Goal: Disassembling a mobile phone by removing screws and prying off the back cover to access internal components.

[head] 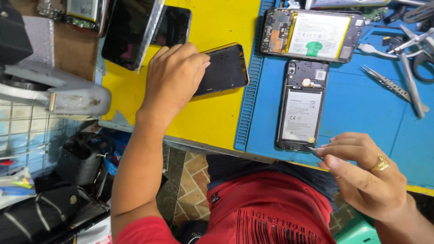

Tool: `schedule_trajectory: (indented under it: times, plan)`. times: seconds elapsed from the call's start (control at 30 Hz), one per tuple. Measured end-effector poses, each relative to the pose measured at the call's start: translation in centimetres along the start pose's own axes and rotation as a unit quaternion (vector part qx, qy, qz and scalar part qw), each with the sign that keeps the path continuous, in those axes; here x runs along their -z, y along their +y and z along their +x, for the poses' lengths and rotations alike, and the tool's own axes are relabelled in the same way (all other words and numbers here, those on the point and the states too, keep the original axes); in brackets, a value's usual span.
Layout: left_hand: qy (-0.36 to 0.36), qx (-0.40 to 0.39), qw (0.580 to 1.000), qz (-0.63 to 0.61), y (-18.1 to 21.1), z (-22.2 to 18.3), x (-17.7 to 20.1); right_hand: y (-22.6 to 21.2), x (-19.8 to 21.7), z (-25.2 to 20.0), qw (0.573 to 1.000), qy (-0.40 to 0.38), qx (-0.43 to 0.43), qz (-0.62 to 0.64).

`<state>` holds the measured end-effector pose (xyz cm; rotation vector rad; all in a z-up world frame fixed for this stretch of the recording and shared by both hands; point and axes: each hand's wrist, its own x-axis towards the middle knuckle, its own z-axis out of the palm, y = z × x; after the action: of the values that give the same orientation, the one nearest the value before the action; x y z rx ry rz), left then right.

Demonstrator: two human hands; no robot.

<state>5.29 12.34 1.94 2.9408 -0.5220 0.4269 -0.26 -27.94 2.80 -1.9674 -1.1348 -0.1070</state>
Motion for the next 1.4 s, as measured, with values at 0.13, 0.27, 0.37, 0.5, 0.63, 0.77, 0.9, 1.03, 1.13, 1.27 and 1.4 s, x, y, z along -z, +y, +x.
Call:
schedule_trajectory:
  times: [0.13, 0.27, 0.37, 0.5, 0.63, 0.77, 0.9, 1.03, 1.13, 1.27, 1.4]
  plan:
    - [0.018, -0.035, 0.998, 0.041, -0.2, 0.5, -0.8, -0.1, -0.4, 0.2, 0.996, 0.090, 0.011, 0.011]
    - [0.006, -0.071, 0.996, 0.054, 0.9, 1.0, -0.6, 0.7, 0.9, -1.4, 0.991, 0.132, 0.006, -0.037]
    - [-0.076, -0.010, 0.996, -0.038, 4.5, 1.2, 0.2, 1.3, 1.4, -2.0, 0.989, 0.094, -0.066, -0.091]
    - [-0.062, -0.103, 0.952, -0.280, 11.0, 0.8, -1.5, -0.4, 0.9, -1.3, 0.994, 0.099, -0.045, -0.013]
    - [-0.076, -0.154, 0.906, -0.388, 14.0, 1.0, -2.5, -1.5, 2.0, -0.6, 0.995, 0.001, -0.002, 0.096]
    - [-0.078, -0.142, 0.896, -0.413, 14.8, 0.8, -3.2, -1.8, 2.4, 0.3, 0.994, -0.026, -0.013, 0.103]
    - [-0.065, -0.136, 0.902, -0.405, 15.2, 0.8, -3.4, -1.5, 2.2, -0.2, 0.994, -0.016, -0.004, 0.105]
    - [-0.061, -0.138, 0.902, -0.403, 15.6, 0.9, -3.7, -1.0, 1.5, -0.5, 0.996, 0.005, 0.018, 0.092]
    - [-0.068, -0.147, 0.901, -0.402, 15.9, 0.7, -3.8, -1.7, 2.5, -0.2, 0.993, -0.041, 0.000, 0.110]
    - [-0.068, -0.150, 0.902, -0.399, 15.9, 0.7, -3.7, -1.9, 2.7, -0.8, 0.992, -0.041, -0.009, 0.120]
    - [-0.064, -0.145, 0.899, -0.407, 15.9, 0.8, -3.8, -1.5, 2.4, -0.7, 0.995, -0.023, 0.007, 0.098]
